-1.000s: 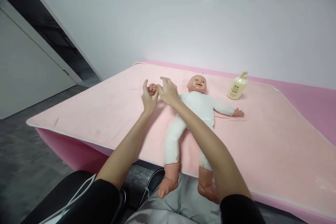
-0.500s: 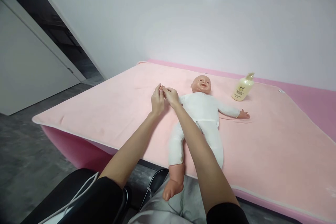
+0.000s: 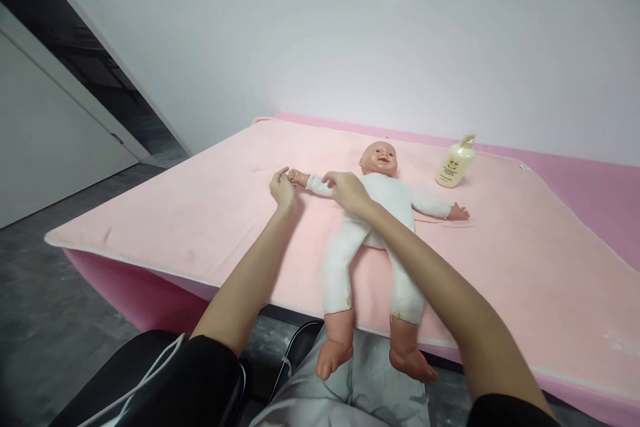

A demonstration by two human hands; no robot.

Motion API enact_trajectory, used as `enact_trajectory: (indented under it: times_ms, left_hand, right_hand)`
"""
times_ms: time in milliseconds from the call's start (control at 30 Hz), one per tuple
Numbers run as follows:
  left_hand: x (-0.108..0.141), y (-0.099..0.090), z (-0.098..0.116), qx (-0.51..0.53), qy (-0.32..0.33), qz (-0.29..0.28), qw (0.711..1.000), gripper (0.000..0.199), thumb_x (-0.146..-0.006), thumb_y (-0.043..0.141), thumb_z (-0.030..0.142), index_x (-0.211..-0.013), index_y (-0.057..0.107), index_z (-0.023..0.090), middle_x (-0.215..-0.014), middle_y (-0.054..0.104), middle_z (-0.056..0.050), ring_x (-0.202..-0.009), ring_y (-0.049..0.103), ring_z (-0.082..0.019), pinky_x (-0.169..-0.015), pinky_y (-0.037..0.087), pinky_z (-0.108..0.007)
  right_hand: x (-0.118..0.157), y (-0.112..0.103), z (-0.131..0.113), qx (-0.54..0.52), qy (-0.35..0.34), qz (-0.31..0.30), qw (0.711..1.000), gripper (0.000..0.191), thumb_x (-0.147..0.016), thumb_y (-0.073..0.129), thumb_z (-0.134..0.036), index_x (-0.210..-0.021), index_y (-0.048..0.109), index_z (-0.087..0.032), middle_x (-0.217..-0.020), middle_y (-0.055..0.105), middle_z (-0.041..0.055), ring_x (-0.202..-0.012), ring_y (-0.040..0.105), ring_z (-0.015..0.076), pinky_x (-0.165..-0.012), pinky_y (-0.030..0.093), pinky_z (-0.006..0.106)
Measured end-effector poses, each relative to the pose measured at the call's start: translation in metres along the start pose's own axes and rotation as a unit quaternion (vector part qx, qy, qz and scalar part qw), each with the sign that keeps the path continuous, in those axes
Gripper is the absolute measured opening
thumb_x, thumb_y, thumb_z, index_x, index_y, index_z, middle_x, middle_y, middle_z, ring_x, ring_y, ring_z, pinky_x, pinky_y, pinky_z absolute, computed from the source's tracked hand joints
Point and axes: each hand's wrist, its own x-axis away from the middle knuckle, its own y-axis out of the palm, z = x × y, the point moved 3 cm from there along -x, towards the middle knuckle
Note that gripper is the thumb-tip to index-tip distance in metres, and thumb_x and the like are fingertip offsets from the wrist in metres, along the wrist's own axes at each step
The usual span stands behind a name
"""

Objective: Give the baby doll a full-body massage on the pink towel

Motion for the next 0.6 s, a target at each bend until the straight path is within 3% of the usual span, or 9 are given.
enact_trajectory:
  times_ms: [67,167,267,367,433,500,600]
  left_hand:
    - [-0.001,0.001,-0.001,0.032,-0.027,0.009,0.999,0.032,-0.079,0.034,0.016,-0.099,0.059,0.016,-0.098,0.067,-0.008,-0.093,0.062,-0.016,-0.084,0.047,-0.029]
    - [0.0,0.001,0.002,0.061,-0.066,0.017,0.996,0.038,-0.077,0.033,0.012,-0.107,0.055,0.017,-0.093,0.068,-0.007,-0.088,0.064,-0.015,-0.083,0.049,-0.03]
    - [0.001,-0.002,0.008,0.026,-0.061,0.033,0.997,0.038,-0.076,0.035,0.011,-0.109,0.053,0.02,-0.103,0.065,-0.007,-0.097,0.061,-0.017,-0.089,0.047,-0.035]
    - [0.012,-0.003,0.025,-0.059,0.069,0.027,0.996,0.034,-0.078,0.039,0.014,-0.108,0.055,0.019,-0.116,0.06,-0.008,-0.113,0.052,-0.021,-0.101,0.037,-0.039]
    - [0.031,0.004,0.038,-0.087,0.181,-0.023,0.979,0.032,-0.081,0.04,0.019,-0.109,0.056,0.017,-0.119,0.058,-0.009,-0.119,0.047,-0.021,-0.106,0.031,-0.039]
    - [0.057,0.018,0.047,-0.091,0.265,-0.127,0.952,0.032,-0.086,0.037,0.025,-0.11,0.056,0.018,-0.12,0.058,-0.008,-0.121,0.045,-0.02,-0.107,0.029,-0.039]
    - [0.099,0.043,0.05,-0.116,0.312,-0.346,0.877,0.036,-0.089,0.037,0.036,-0.114,0.057,0.022,-0.129,0.053,-0.005,-0.127,0.039,-0.02,-0.11,0.024,-0.041]
  right_hand:
    - [0.041,-0.026,0.017,-0.032,0.005,0.059,0.998,0.04,-0.062,0.04,0.0,-0.085,0.068,-0.018,-0.091,0.069,0.0042,-0.09,0.061,0.0176,-0.087,0.045,0.032]
    - [0.109,-0.057,0.061,-0.133,0.13,0.197,0.963,0.035,-0.057,0.042,-0.002,-0.077,0.067,-0.019,-0.085,0.069,0.0035,-0.084,0.063,0.0178,-0.089,0.048,0.037]
    - [0.159,-0.064,0.1,-0.334,0.3,0.276,0.85,0.028,-0.057,0.049,-0.002,-0.075,0.064,-0.018,-0.082,0.069,0.0041,-0.083,0.064,0.0177,-0.087,0.051,0.036]
    - [0.17,-0.054,0.112,-0.516,0.368,0.246,0.733,0.019,-0.068,0.052,-0.005,-0.079,0.063,-0.016,-0.087,0.069,0.0073,-0.086,0.065,0.0157,-0.084,0.053,0.028]
    - [0.16,-0.044,0.109,-0.587,0.373,0.216,0.685,0.019,-0.078,0.045,-0.009,-0.082,0.063,-0.015,-0.086,0.069,0.0075,-0.083,0.066,0.0136,-0.079,0.054,0.024]
    - [0.143,-0.035,0.105,-0.618,0.38,0.186,0.662,0.025,-0.084,0.038,-0.009,-0.083,0.062,-0.015,-0.08,0.068,0.0055,-0.078,0.066,0.0129,-0.073,0.055,0.023]
    - [0.118,-0.027,0.1,-0.614,0.341,0.169,0.691,0.023,-0.088,0.039,-0.014,-0.088,0.061,-0.016,-0.081,0.067,0.0039,-0.077,0.064,0.0143,-0.071,0.055,0.028]
